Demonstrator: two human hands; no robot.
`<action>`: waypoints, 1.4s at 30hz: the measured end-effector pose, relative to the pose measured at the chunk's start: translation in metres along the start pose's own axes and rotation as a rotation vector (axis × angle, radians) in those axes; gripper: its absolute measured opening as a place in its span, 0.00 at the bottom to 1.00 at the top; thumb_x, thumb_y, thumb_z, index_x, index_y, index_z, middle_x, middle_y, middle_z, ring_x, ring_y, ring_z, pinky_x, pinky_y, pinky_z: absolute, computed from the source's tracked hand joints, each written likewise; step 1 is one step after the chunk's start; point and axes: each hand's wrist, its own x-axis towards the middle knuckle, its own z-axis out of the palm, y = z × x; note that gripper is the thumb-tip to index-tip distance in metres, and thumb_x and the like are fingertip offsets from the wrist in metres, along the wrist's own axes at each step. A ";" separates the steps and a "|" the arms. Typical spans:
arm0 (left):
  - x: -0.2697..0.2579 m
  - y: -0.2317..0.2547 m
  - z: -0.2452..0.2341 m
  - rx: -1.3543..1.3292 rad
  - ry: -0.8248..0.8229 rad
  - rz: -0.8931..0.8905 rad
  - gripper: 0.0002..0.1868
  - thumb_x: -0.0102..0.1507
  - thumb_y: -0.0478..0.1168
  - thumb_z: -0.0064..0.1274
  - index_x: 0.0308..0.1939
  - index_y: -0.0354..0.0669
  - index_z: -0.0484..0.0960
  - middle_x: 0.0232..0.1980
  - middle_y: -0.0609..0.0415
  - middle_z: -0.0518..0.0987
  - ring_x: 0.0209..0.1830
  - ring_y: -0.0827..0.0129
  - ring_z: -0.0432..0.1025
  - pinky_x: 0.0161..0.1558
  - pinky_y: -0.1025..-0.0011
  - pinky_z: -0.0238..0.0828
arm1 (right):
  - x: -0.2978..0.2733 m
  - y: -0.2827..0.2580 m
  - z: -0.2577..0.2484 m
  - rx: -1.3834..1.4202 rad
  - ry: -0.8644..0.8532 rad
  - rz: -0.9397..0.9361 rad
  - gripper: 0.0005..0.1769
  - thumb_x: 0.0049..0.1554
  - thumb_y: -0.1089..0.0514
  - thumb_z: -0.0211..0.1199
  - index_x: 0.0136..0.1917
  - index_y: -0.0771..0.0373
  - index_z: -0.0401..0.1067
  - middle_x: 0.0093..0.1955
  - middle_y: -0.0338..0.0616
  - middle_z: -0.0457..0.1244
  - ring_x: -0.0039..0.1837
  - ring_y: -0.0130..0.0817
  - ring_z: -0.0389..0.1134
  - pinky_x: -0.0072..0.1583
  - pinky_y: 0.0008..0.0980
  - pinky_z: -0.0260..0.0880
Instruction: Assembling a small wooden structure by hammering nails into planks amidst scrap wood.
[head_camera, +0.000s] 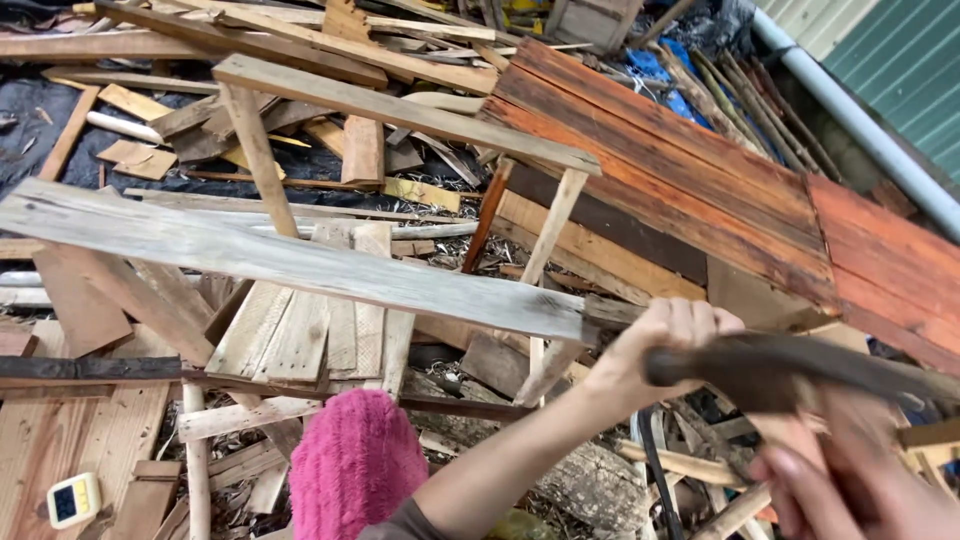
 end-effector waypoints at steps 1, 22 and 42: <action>-0.004 -0.003 0.002 -0.025 -0.104 0.058 0.16 0.74 0.52 0.39 0.47 0.43 0.70 0.34 0.59 0.73 0.24 0.77 0.63 0.28 0.81 0.66 | 0.007 -0.037 0.007 -0.026 -0.034 -0.022 0.34 0.52 0.74 0.60 0.73 0.69 0.69 0.26 0.60 0.70 0.17 0.41 0.60 0.19 0.33 0.58; -0.016 0.015 0.022 -0.143 -0.039 -0.029 0.02 0.68 0.35 0.46 0.42 0.44 0.69 0.39 0.54 0.75 0.25 0.81 0.69 0.27 0.84 0.69 | 0.101 -0.082 0.034 -0.871 -0.271 -0.222 0.37 0.52 0.57 0.66 0.75 0.44 0.68 0.23 0.46 0.75 0.18 0.34 0.70 0.22 0.30 0.64; -0.005 0.001 0.006 0.144 -0.030 0.053 0.06 0.70 0.37 0.42 0.41 0.41 0.72 0.31 0.56 0.75 0.20 0.79 0.60 0.20 0.81 0.57 | 0.087 -0.095 0.030 -0.835 -0.312 -0.079 0.18 0.57 0.52 0.64 0.61 0.51 0.76 0.30 0.46 0.75 0.22 0.33 0.69 0.27 0.30 0.67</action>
